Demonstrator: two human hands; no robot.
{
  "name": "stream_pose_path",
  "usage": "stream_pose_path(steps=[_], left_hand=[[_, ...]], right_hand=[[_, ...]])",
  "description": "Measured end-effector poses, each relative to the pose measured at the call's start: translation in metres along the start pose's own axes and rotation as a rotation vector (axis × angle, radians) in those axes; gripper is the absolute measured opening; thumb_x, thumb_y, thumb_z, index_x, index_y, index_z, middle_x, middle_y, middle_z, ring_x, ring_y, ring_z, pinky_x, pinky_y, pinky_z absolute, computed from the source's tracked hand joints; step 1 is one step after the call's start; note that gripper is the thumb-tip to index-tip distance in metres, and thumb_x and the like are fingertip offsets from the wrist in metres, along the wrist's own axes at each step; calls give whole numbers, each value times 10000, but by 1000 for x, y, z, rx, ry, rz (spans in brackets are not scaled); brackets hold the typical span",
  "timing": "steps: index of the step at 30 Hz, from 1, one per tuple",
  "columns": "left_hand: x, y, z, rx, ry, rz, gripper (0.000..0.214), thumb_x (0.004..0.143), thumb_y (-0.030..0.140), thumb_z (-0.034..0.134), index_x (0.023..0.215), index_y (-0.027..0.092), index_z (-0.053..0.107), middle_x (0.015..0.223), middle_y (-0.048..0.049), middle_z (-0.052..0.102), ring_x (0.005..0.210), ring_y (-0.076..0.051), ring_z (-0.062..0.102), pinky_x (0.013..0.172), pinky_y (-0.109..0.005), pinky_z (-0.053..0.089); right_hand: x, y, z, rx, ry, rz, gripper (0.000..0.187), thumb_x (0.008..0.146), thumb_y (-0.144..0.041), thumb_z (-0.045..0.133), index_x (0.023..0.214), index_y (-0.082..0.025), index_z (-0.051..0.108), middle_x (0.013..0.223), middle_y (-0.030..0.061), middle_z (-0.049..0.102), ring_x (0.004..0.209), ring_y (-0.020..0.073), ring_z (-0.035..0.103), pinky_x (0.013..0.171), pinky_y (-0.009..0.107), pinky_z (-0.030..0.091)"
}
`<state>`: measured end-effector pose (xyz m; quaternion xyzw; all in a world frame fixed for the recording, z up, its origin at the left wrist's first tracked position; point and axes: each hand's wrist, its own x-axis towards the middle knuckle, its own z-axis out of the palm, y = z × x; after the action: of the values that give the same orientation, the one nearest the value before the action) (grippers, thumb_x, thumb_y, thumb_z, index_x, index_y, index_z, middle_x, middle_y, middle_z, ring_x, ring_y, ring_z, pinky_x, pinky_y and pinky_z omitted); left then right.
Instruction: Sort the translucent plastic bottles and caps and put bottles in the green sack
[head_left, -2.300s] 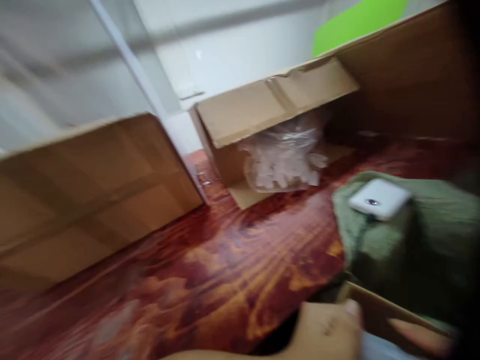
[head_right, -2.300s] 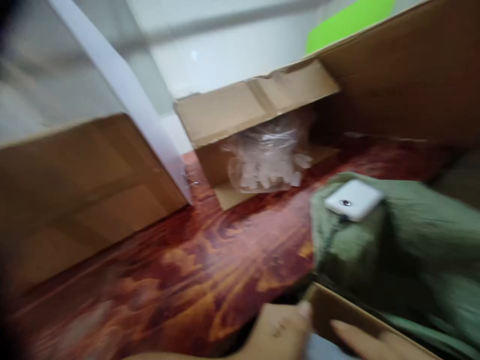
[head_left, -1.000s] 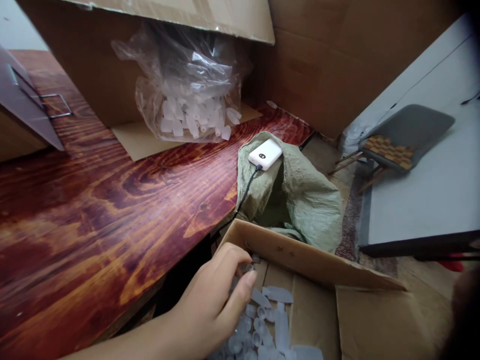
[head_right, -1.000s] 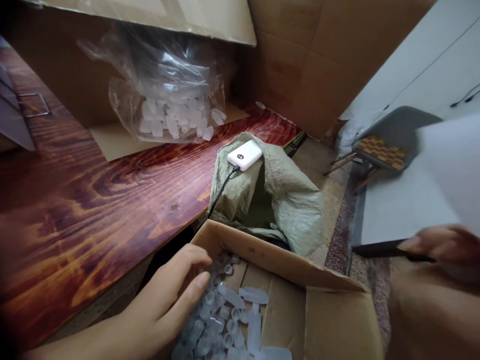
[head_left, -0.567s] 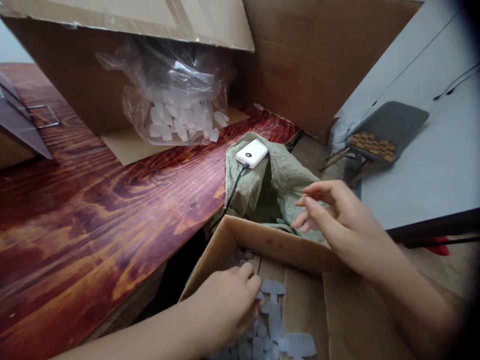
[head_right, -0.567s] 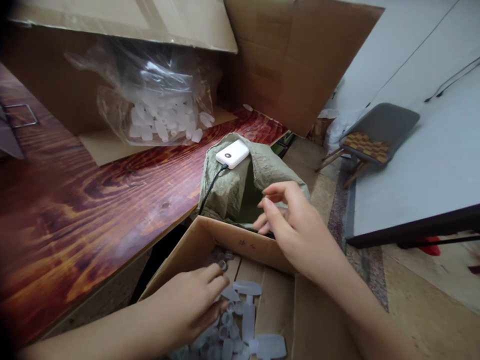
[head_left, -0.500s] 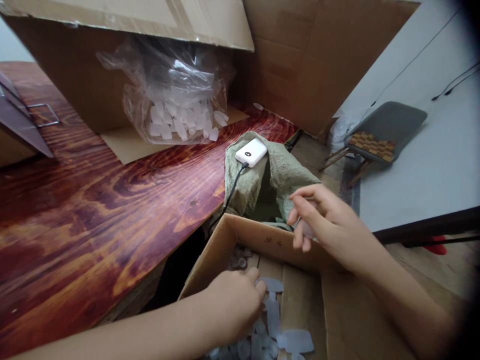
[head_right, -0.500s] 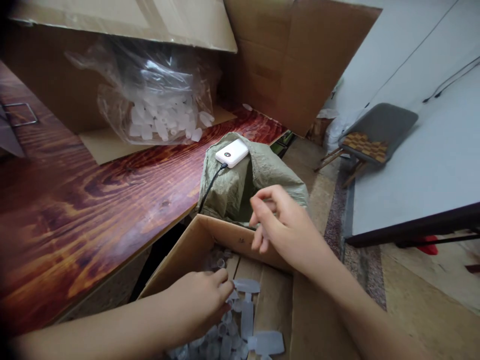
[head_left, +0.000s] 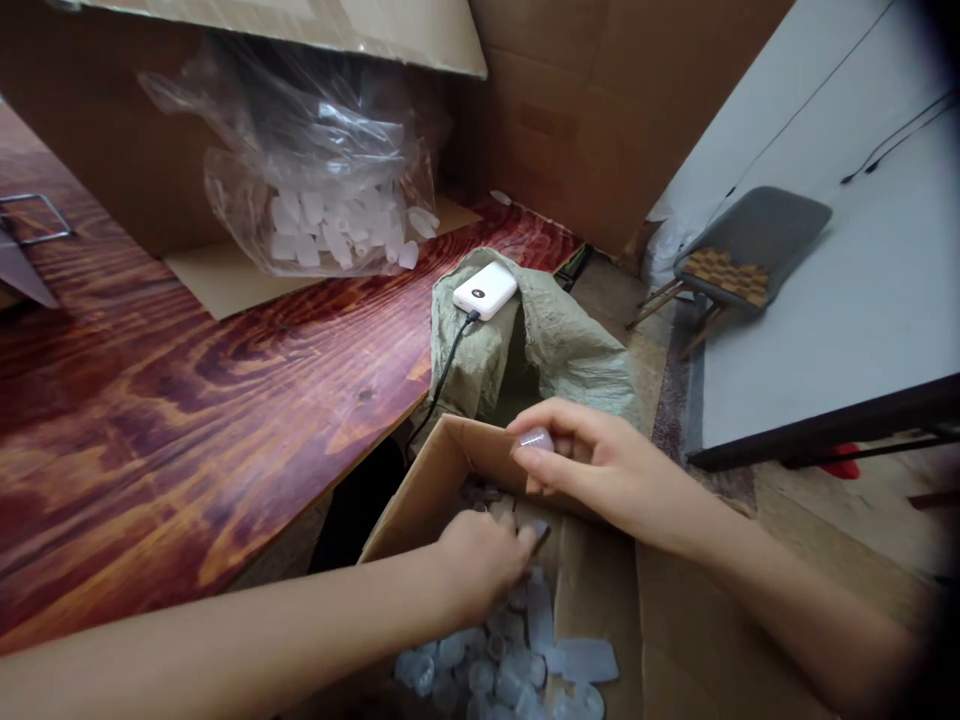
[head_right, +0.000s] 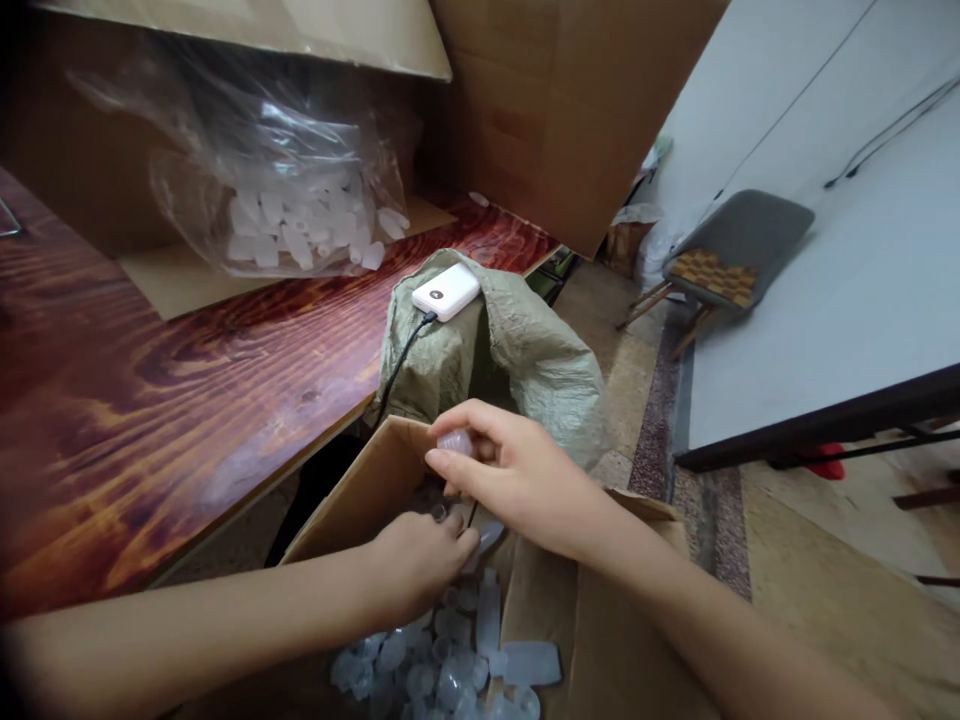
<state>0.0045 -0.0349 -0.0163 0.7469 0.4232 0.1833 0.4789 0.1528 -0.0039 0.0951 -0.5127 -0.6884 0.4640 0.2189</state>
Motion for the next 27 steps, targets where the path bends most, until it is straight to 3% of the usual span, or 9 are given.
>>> stream_pose_path(steps=[3, 6, 8, 12, 16, 22, 27], left_hand=[[-3, 15, -38, 93, -63, 81, 281, 666, 76, 615, 914, 206, 607, 1029, -78, 621, 855, -274, 628, 781, -428, 491], [-10, 26, -72, 27, 134, 127, 30, 825, 184, 566, 847, 195, 548, 868, -35, 617, 794, -209, 620, 693, -321, 499], [-15, 29, -84, -243, 275, 47, 115, 878, 302, 588, 892, 204, 531, 724, 14, 620, 656, -164, 635, 600, -259, 506], [-20, 28, -86, -698, 476, -56, 297, 818, 364, 694, 950, 209, 479, 686, 57, 645, 559, -135, 668, 551, -219, 543], [-17, 24, -82, -899, 505, -101, 423, 740, 389, 763, 911, 205, 422, 691, 48, 671, 528, -138, 671, 514, -216, 555], [-16, 22, -78, -1024, 447, -157, 486, 763, 442, 737, 955, 226, 347, 581, 58, 661, 445, -130, 628, 440, -193, 512], [-17, 16, -76, -963, 426, -160, 495, 765, 585, 683, 781, 209, 362, 498, 39, 617, 396, -125, 575, 405, -192, 457]], right_hand=[[-4, 3, -8, -230, 194, -166, 226, 888, -279, 588, 1099, -235, 653, 1081, 37, 645, 988, 164, 624, 856, 292, 522], [-7, 5, -11, -293, 284, -186, 255, 920, -302, 552, 1155, -251, 637, 1103, 40, 654, 989, 170, 635, 884, 317, 529], [-8, 4, -10, -246, 281, -150, 241, 916, -341, 569, 1123, -239, 637, 1029, 38, 685, 915, 171, 661, 797, 288, 559], [-7, -3, -2, -217, 179, -171, 175, 893, -306, 611, 1051, -237, 634, 966, 7, 706, 863, 142, 675, 713, 212, 550], [-2, -6, 12, -310, 132, -320, 169, 854, -209, 657, 1018, -229, 627, 969, -8, 714, 851, 114, 672, 729, 187, 526], [2, 5, 31, -480, 157, -587, 161, 904, -182, 594, 1062, -202, 571, 978, 29, 702, 892, 129, 669, 803, 224, 539], [0, 12, 36, -557, 225, -749, 184, 907, -174, 580, 1091, -190, 572, 1008, 65, 691, 952, 156, 661, 831, 254, 563]])
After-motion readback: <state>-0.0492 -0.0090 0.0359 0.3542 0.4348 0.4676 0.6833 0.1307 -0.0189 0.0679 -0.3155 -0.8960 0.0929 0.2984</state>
